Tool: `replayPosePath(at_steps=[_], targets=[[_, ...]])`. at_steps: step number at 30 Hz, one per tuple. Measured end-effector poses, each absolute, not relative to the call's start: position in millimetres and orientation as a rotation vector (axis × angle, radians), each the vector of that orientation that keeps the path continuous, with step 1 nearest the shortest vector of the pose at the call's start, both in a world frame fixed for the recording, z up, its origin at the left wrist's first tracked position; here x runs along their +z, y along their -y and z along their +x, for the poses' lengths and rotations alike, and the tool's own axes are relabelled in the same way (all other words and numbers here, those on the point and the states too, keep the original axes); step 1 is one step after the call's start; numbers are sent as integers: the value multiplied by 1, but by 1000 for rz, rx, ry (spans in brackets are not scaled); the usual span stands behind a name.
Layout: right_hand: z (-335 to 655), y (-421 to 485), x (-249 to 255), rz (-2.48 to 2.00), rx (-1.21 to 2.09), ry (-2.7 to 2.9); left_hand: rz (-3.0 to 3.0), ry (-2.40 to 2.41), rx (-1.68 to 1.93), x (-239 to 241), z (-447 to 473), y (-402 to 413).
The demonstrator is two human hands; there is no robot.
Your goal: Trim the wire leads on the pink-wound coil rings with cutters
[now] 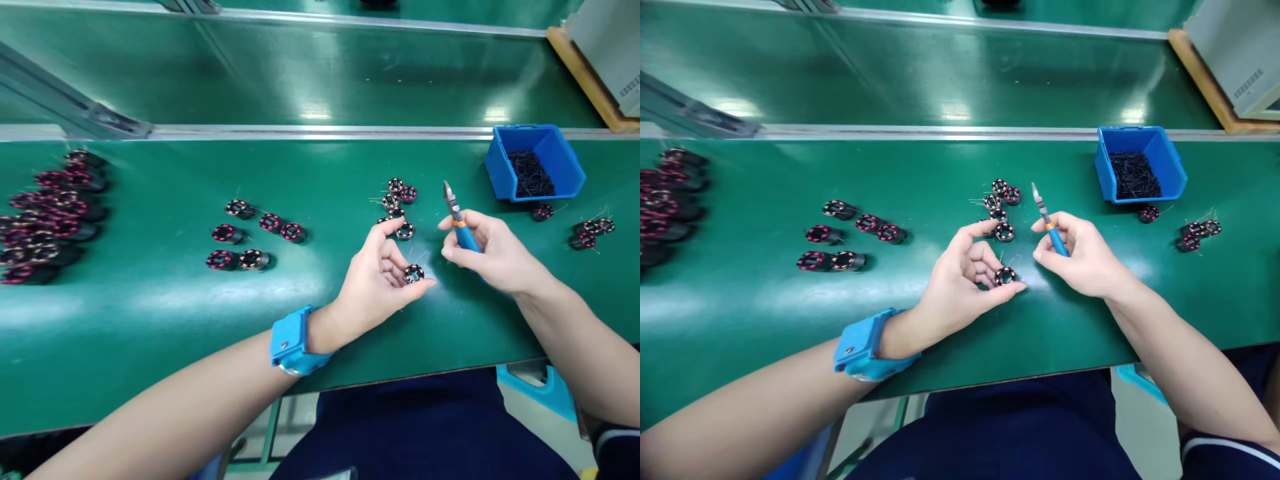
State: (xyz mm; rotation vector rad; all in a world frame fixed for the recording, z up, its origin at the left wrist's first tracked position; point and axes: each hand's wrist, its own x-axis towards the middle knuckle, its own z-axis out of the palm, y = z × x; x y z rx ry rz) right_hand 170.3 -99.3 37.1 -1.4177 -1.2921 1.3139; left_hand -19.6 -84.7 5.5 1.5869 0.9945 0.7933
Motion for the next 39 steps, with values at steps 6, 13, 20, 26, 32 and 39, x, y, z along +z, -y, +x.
replayPosePath(at_steps=[6, 13, 20, 26, 32, 39], targets=[[185, 97, 39, -1441, 1133, 1167, 2307, -1319, 648, 14, -63, 70], [185, 99, 41, -1400, 1039, 1152, 2477, -1403, 749, 24, -70, 41], [181, 102, 41, -1389, 1083, 1179, 2278, -1206, 761, 2, -42, 37], [177, 104, 38, -1395, 1222, 1232, 2359, -1241, 507, 13, -57, 55], [169, 106, 34, -1361, 1337, 1310, 2302, -1191, 515, 17, -65, 51], [160, 110, 27, -1364, 1335, 1387, 2105, -1123, 648, 18, -59, 59]])
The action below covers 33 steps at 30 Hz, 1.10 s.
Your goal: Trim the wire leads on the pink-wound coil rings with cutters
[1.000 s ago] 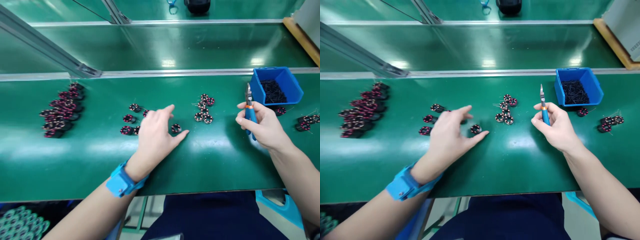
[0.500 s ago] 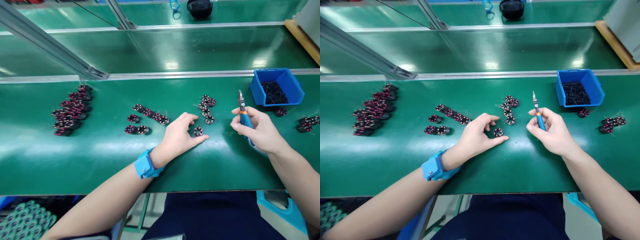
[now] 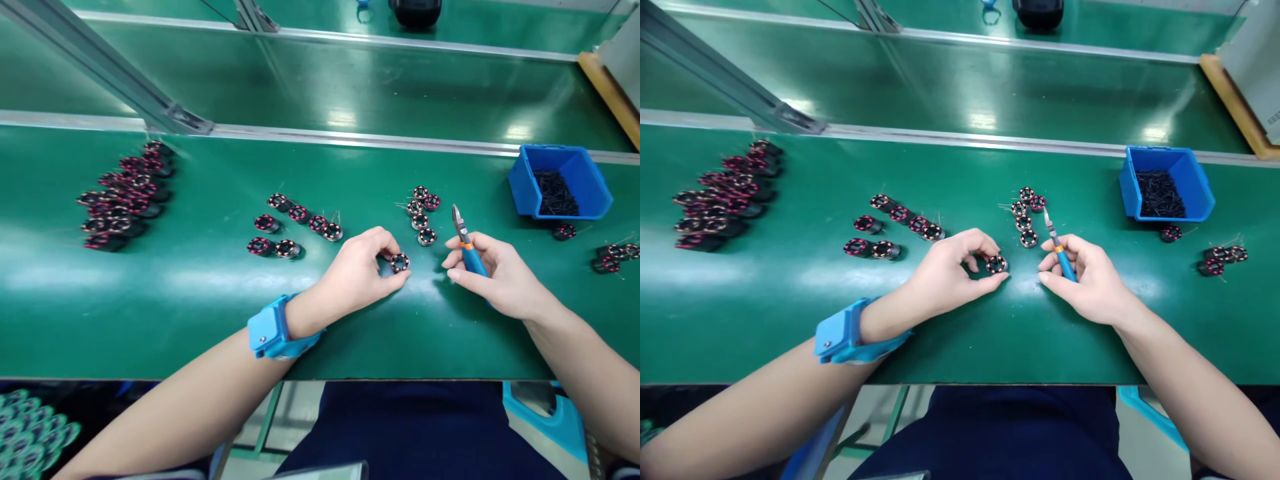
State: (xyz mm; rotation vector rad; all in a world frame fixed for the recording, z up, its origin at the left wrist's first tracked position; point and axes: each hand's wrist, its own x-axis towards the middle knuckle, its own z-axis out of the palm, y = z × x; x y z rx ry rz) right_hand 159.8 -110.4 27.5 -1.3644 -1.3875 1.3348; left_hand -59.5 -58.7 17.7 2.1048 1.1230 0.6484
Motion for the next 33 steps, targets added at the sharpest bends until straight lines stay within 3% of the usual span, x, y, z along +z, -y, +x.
replayPosePath(at_steps=[12, 17, 23, 33], targets=[[130, 114, 26, -1387, 876, 1573, 1861, -1070, 837, 19, -26, 81], [153, 99, 21, -1386, 913, 1352, 1790, -1126, 800, 19, -28, 81], [146, 99, 20, -1272, 1244, 1308, 1774, -1130, 767, 19, -28, 80], [158, 100, 32, -1362, 1319, 1173, 1924, -1140, 740, 20, -28, 82]])
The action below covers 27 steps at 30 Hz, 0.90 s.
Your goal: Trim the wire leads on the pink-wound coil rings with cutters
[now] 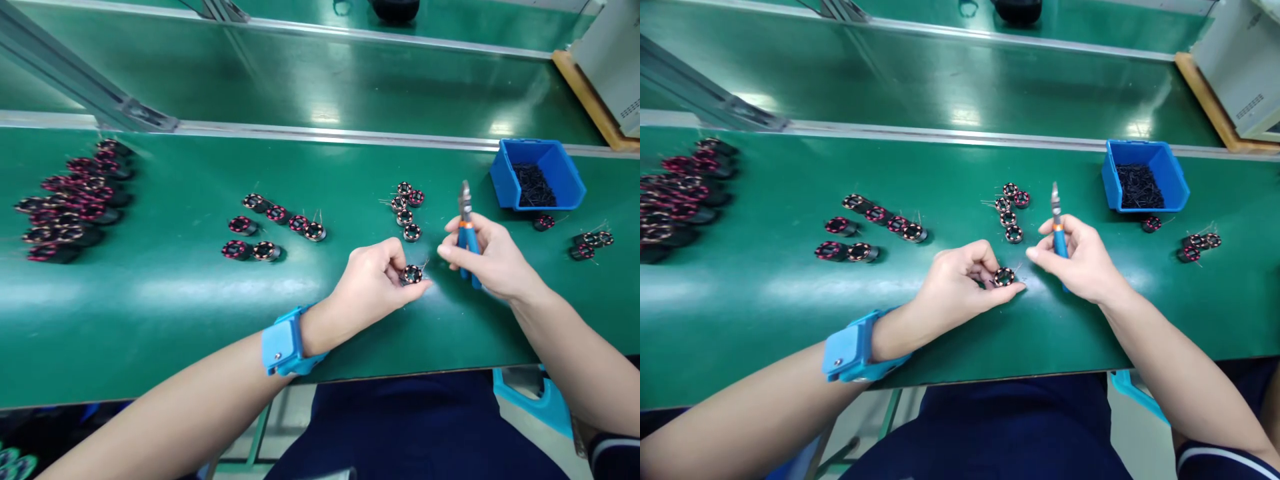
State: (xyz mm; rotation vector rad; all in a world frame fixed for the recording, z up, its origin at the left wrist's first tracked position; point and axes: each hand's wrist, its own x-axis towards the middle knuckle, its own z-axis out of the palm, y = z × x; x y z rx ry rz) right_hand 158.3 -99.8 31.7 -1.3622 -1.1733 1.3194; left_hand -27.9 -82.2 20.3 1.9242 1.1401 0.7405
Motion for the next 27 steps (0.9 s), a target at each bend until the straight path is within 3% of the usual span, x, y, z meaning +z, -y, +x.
replayPosePath(at_steps=[4, 12, 20, 27], targets=[[149, 105, 29, -1352, 1390, 1350, 2016, -1100, 776, 18, -28, 82], [154, 97, 29, -1266, 1189, 1180, 2069, -1075, 700, 17, -29, 83], [142, 107, 29, -1393, 1035, 1539, 1967, -1001, 714, 14, -27, 86], [166, 98, 29, -1387, 1300, 1229, 1761, -1049, 758, 14, -31, 85]])
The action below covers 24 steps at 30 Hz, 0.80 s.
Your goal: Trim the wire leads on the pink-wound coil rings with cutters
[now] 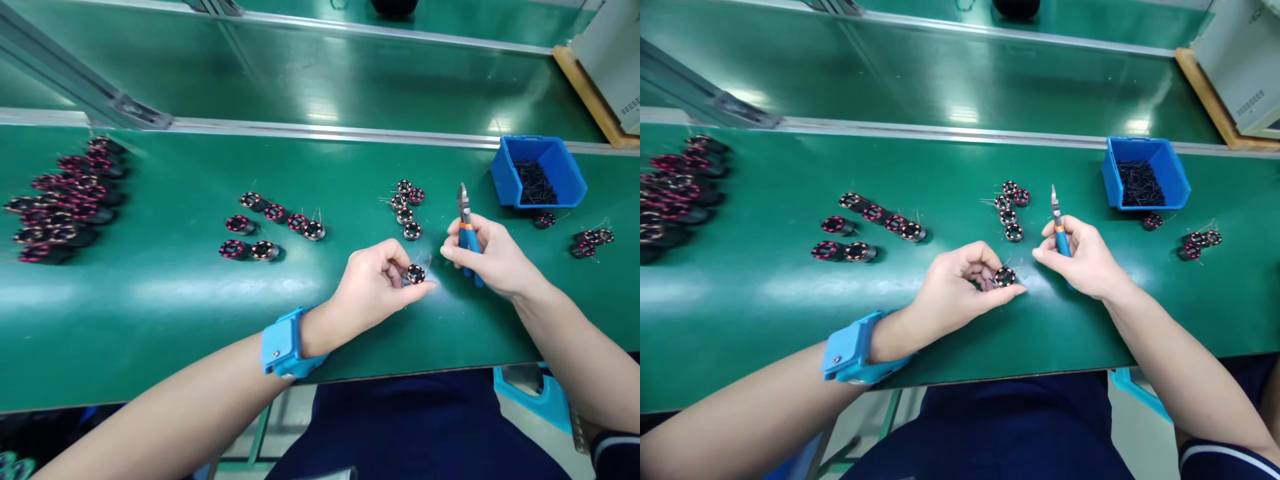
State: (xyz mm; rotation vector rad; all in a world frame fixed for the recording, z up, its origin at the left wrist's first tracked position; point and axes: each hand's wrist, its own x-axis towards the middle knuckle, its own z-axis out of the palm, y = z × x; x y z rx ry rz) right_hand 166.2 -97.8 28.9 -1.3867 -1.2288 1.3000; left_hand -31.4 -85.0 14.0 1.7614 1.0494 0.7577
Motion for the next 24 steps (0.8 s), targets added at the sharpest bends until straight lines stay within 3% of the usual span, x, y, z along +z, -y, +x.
replayPosePath(at_steps=[4, 24], targets=[[156, 103, 31, -1336, 1490, 1255, 1804, -1080, 811, 16, -30, 85], [146, 101, 26, -1290, 1416, 1221, 1994, -1008, 862, 12, -30, 85]])
